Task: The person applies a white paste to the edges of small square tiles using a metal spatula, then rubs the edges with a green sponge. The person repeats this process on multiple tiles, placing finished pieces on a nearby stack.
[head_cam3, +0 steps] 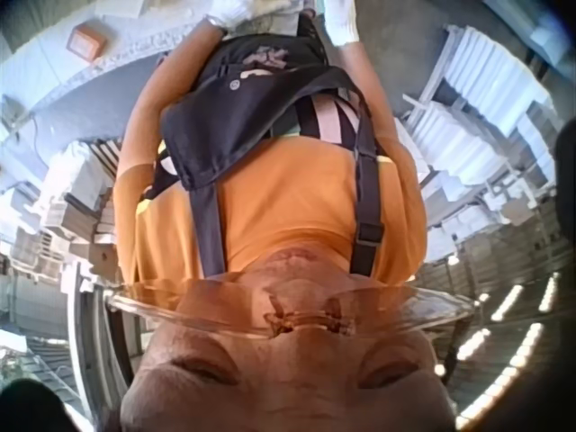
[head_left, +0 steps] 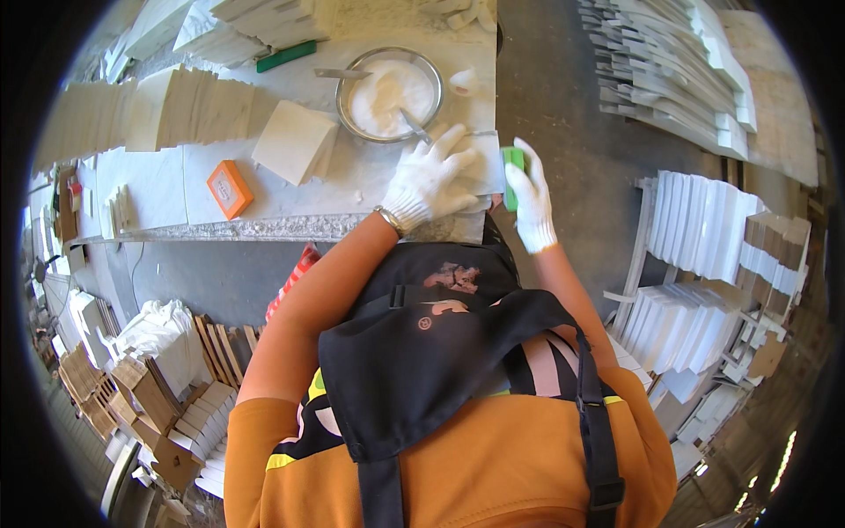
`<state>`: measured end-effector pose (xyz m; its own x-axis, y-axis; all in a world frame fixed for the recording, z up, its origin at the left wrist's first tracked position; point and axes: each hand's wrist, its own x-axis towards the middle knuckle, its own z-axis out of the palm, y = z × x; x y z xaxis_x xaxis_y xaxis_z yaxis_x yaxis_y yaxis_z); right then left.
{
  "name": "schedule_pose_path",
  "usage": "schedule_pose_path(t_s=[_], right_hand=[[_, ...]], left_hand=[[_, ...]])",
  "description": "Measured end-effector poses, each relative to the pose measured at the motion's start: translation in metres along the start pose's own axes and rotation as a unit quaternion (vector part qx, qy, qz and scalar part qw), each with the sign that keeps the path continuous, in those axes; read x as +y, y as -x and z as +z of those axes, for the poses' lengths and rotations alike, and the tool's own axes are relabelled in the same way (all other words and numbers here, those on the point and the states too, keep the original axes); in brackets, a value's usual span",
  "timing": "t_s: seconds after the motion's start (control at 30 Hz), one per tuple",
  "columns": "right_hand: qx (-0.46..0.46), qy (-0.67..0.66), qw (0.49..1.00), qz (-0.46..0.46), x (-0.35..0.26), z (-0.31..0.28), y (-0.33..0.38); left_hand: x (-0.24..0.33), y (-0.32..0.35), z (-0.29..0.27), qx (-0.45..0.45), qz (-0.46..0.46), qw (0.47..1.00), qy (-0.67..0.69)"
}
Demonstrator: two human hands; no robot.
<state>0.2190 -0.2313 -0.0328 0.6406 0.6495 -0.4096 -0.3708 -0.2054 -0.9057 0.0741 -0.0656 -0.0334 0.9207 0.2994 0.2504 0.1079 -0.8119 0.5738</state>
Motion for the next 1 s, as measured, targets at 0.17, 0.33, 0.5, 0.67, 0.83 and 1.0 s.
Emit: schedule_pose_path(t_s=[0.17,0.33,0.5,0.67,0.83,1.0], right_hand=[[0.012,0.14,0.98,-0.14,0.016,-0.005,0.0],[0.01,0.098,0.992,-0.082,0.009,-0.001,-0.016],[0.022,0.145,0.982,-0.121,0.013,-0.002,0.01],[0.039,0.121,0.987,-0.101,0.014,-0.001,-0.016],[0.007,0.13,0.984,-0.125,0.011,0.0,0.021],[0.031,0.069,0.995,-0.064,0.02,-0.002,-0.02]], left_hand=[[0.002,-0.002,-0.001,0.003,0.004,1.0,-0.002],[0.0,-0.002,0.001,0.005,0.009,1.0,-0.006],[0.001,-0.001,0.002,-0.006,-0.006,1.0,-0.004],[-0.001,-0.001,0.001,-0.005,0.002,1.0,-0.003],[0.001,-0.002,0.0,-0.009,0.001,1.0,-0.008],[0.0,-0.003,0.004,-0.001,0.008,1.0,0.003]])
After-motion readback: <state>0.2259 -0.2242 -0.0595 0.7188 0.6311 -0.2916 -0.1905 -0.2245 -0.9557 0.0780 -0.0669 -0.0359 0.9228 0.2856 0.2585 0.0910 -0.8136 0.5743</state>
